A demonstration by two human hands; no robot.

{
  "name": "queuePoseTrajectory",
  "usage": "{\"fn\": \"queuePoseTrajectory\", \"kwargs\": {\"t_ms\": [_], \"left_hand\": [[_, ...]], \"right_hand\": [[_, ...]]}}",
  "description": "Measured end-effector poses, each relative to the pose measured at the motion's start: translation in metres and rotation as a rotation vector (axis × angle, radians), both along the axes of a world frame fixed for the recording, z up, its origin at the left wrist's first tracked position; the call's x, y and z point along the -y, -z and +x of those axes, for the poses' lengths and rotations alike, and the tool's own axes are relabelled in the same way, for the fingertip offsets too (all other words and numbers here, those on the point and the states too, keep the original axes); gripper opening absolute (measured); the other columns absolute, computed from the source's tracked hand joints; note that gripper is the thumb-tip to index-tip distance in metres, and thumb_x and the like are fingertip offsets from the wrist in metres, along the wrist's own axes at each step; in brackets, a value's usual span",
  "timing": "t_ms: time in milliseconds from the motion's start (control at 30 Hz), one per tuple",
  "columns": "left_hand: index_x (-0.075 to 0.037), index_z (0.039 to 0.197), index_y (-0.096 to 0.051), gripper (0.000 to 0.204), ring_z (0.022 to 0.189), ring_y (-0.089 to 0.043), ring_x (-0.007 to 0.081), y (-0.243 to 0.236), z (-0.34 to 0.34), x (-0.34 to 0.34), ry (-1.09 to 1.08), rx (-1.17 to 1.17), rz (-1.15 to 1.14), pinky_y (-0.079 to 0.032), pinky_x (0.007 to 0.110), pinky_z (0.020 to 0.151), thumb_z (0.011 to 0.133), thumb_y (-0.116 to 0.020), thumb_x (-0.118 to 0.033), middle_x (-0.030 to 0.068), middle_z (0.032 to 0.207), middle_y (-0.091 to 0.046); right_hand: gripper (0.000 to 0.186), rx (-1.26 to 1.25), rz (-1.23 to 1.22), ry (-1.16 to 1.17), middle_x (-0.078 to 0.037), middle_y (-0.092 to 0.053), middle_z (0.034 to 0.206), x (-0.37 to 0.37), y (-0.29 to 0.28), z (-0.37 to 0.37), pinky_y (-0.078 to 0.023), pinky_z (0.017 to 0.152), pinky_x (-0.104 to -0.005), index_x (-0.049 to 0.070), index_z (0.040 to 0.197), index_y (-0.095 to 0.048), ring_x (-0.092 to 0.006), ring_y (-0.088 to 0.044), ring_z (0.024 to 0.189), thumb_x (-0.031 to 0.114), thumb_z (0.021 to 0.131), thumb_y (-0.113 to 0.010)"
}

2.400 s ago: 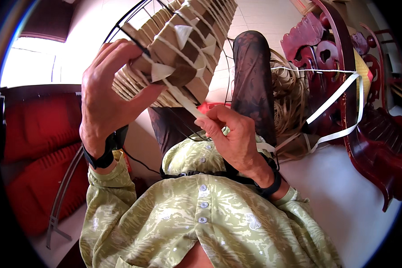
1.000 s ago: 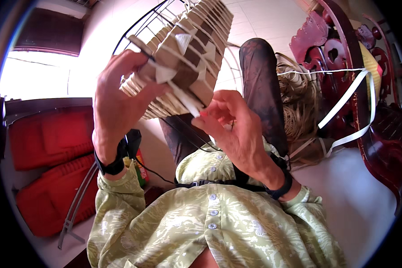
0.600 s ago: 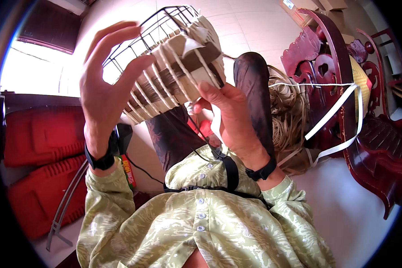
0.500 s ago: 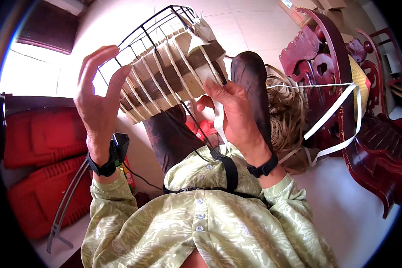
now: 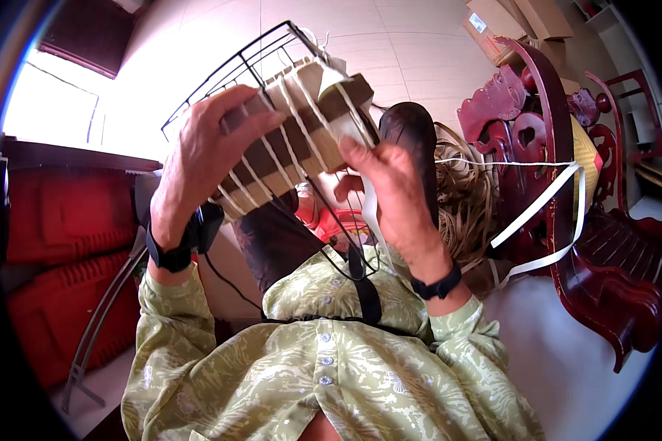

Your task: The person weaves a light-colored material through the wire frame of a basket by hand, threading long strips over and under the frame's vertical ribs.

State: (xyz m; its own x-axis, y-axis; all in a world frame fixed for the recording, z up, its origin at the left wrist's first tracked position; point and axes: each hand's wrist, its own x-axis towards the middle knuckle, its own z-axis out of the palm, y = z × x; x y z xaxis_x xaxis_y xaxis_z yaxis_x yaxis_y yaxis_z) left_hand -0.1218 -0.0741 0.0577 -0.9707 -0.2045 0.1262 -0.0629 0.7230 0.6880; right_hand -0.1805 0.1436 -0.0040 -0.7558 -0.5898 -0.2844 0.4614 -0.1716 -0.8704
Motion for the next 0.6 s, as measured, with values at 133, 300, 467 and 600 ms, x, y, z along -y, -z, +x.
{"fn": "queuePoseTrajectory", "kwargs": {"t_ms": [133, 300, 467, 600], "left_hand": [[0.002, 0.091, -0.068, 0.028, 0.058, -0.061, 0.0250, -0.002, 0.011, -0.004, -0.094, 0.073, 0.049, -0.048, 0.035, 0.056, 0.086, -0.074, -0.026, 0.0135, 0.068, -0.064], [-0.001, 0.095, -0.068, 0.052, 0.059, -0.063, 0.0264, -0.003, 0.011, -0.021, -0.155, 0.046, -0.013, -0.049, 0.037, 0.057, 0.079, -0.080, -0.049, 0.0116, 0.067, -0.065], [-0.003, 0.096, -0.069, 0.061, 0.064, -0.068, 0.0276, 0.002, 0.007, -0.033, -0.236, 0.025, -0.161, -0.052, 0.038, 0.060, 0.070, -0.084, -0.056, 0.0121, 0.070, -0.067], [-0.003, 0.094, -0.069, 0.057, 0.063, -0.066, 0.0277, 0.007, 0.007, -0.035, -0.275, 0.019, -0.146, -0.051, 0.038, 0.059, 0.071, -0.084, -0.053, 0.0115, 0.072, -0.067]], "right_hand": [[0.036, -0.110, 0.152, 0.022, -0.009, -0.071, 0.082, -0.016, 0.004, 0.021, -0.047, 0.056, -0.0229, -0.002, 0.094, -0.065, -0.0086, -0.061, 0.062, 0.034, 0.099, -0.064], [0.031, -0.162, 0.195, 0.095, -0.004, -0.068, 0.072, -0.025, 0.010, 0.033, -0.045, 0.057, -0.0206, -0.001, 0.090, -0.066, -0.0061, -0.059, 0.063, 0.029, 0.099, -0.065], [0.029, -0.139, 0.234, 0.086, -0.003, -0.068, 0.073, -0.030, 0.011, 0.032, -0.045, 0.058, -0.0205, 0.000, 0.089, -0.068, -0.0056, -0.058, 0.063, 0.027, 0.099, -0.064], [0.027, -0.162, 0.222, 0.066, -0.002, -0.068, 0.074, -0.036, 0.017, 0.032, -0.045, 0.057, -0.0202, 0.000, 0.090, -0.068, -0.0050, -0.059, 0.065, 0.025, 0.099, -0.065]]}}
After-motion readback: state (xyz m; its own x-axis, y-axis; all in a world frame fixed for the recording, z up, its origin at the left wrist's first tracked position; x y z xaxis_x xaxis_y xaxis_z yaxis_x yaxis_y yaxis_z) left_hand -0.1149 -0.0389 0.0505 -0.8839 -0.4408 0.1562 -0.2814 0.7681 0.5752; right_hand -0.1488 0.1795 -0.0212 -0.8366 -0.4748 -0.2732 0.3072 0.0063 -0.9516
